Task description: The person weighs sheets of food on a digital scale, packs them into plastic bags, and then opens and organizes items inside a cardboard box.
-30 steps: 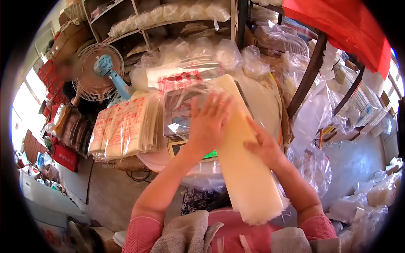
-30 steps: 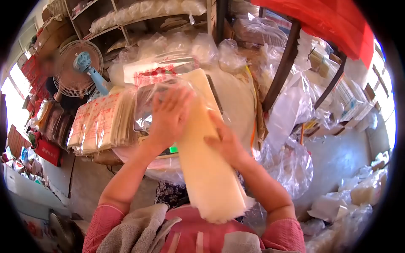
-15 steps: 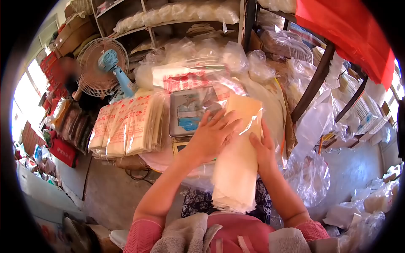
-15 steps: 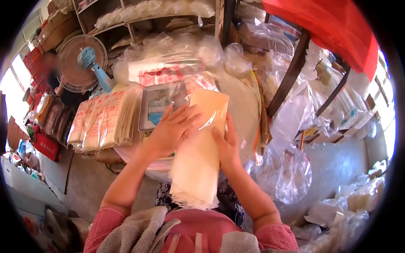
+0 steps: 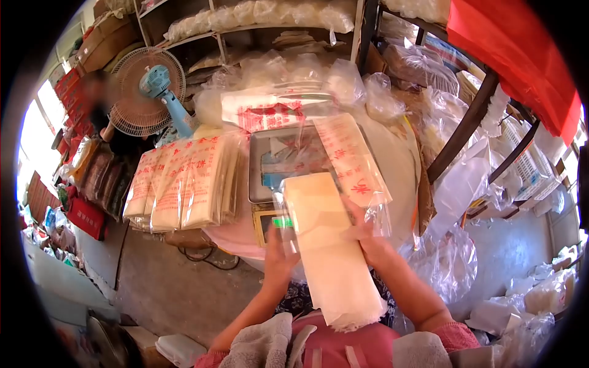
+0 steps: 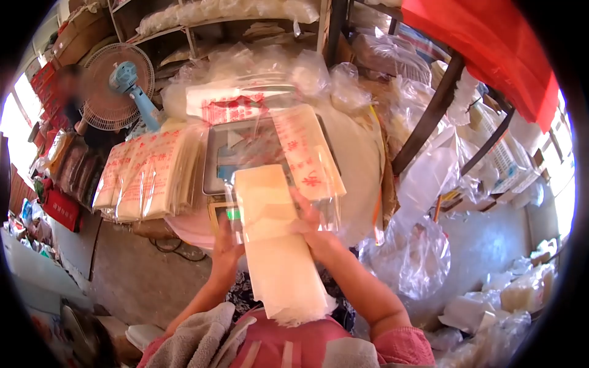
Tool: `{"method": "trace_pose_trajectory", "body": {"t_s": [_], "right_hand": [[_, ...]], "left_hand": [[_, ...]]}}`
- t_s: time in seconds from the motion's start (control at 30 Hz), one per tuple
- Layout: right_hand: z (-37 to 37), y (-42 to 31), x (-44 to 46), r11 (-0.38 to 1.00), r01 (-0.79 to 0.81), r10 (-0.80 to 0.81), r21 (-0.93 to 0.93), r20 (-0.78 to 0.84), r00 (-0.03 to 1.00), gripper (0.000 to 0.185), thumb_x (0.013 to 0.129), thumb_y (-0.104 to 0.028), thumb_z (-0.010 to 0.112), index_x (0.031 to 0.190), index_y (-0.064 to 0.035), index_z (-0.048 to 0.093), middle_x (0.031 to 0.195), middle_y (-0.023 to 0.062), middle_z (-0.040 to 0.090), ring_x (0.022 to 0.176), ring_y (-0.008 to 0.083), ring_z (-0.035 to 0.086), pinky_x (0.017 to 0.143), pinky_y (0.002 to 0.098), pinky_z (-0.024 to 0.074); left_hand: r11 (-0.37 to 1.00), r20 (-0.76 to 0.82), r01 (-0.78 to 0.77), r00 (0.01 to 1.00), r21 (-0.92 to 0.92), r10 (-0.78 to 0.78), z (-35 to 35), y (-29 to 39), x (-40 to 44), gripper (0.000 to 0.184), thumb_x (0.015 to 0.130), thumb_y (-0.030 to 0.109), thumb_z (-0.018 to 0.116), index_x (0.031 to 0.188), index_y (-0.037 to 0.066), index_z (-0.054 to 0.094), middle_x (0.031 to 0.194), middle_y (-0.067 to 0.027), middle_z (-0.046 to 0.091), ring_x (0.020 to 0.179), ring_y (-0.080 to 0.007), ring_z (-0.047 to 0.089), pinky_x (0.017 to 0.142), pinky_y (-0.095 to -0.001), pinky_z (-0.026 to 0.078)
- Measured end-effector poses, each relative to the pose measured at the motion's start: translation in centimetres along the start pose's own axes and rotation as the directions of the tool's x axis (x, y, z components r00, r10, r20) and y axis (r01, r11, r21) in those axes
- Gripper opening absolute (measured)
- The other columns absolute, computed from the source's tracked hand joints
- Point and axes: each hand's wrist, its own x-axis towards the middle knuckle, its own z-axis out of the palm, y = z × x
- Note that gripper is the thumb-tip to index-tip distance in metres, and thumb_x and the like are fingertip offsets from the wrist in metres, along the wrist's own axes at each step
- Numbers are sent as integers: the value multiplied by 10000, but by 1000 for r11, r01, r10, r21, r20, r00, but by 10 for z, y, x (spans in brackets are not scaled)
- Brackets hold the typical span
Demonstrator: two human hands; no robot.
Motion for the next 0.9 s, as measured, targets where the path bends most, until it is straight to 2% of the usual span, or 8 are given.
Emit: {"method": "trace_pose_trajectory", "body": {"t_s": [0.07, 0.27, 0.4, 0.47, 0.53, 0.6, 0.77, 0.9], "right_hand": [[0, 2, 15, 993, 24, -22, -114, 24, 999, 732, 779, -22, 563, 1418, -17, 206, 1341, 129, 411, 1170, 200, 448, 937, 319, 402], [11, 1, 24, 992, -126, 129, 28, -157, 979, 669, 819, -138, 630, 1368, 15, 280, 1135, 121, 562, 1016, 177, 547, 851, 305, 455], [8, 13, -12, 898, -336, 361, -283, 37, 932, 509, 840, -216, 616, 1244, 44, 449, 1059, 101, 594, 954, 152, 572, 822, 280, 465], [3, 11, -6, 908, -275, 279, -315, -35, 960, 472, 847, -207, 606, 1220, 50, 472, 1059, 100, 601, 936, 150, 585, 804, 266, 471], [8, -1, -1, 956, -217, 211, -197, -50, 976, 451, 849, -178, 601, 1217, 51, 477, 1064, 99, 605, 919, 148, 597, 790, 254, 475], [25, -26, 1, 986, -148, 150, 78, -17, 989, 449, 844, -129, 600, 1234, 46, 463, 1075, 96, 607, 904, 146, 606, 777, 245, 479], [23, -25, -2, 990, -85, 79, -111, -55, 995, 508, 839, -50, 582, 1302, 46, 397, 1177, 104, 559, 1022, 139, 553, 871, 258, 438], [19, -23, 1, 993, 15, -31, -118, -138, 990, 517, 839, -31, 572, 1313, 52, 384, 1252, 113, 510, 1096, 152, 511, 918, 272, 409]], "left_hand": [[846, 214, 523, 842, -102, -495, -34, -41, -8, 402, 794, 0, 565, 1181, -76, 488, 1094, -123, 596, 918, -182, 597, 777, -267, 474], [867, 414, 484, 770, 117, -485, -28, -12, -48, 241, 865, 21, 530, 1090, -53, 569, 947, -137, 653, 835, -202, 638, 746, -287, 498], [807, 295, 571, 754, 148, -588, -41, -20, -53, 237, 894, 24, 482, 1103, -54, 562, 964, -128, 654, 868, -224, 640, 789, -314, 500], [875, 497, 251, 743, 414, -448, -30, -32, -65, 244, 914, 151, 487, 1084, 1, 577, 907, -155, 653, 800, -262, 648, 717, -335, 510], [706, 729, -311, 540, 637, -421, -14, -35, -72, 255, 917, 224, 489, 1057, 35, 587, 881, -171, 643, 770, -291, 639, 675, -353, 508], [715, 781, -372, 482, 592, -396, -5, -29, -70, 269, 915, 285, 479, 1012, 60, 589, 857, -177, 625, 764, -319, 618, 659, -382, 495], [789, 857, -358, 333, 500, -393, -7, -5, -56, 263, 911, 303, 481, 980, 74, 590, 833, -173, 617, 753, -331, 608, 650, -399, 487], [633, 832, -589, 528, 502, -168, 23, -9, -40, 244, 908, 289, 488, 970, 76, 589, 821, -166, 618, 746, -328, 608, 649, -401, 486]]}}
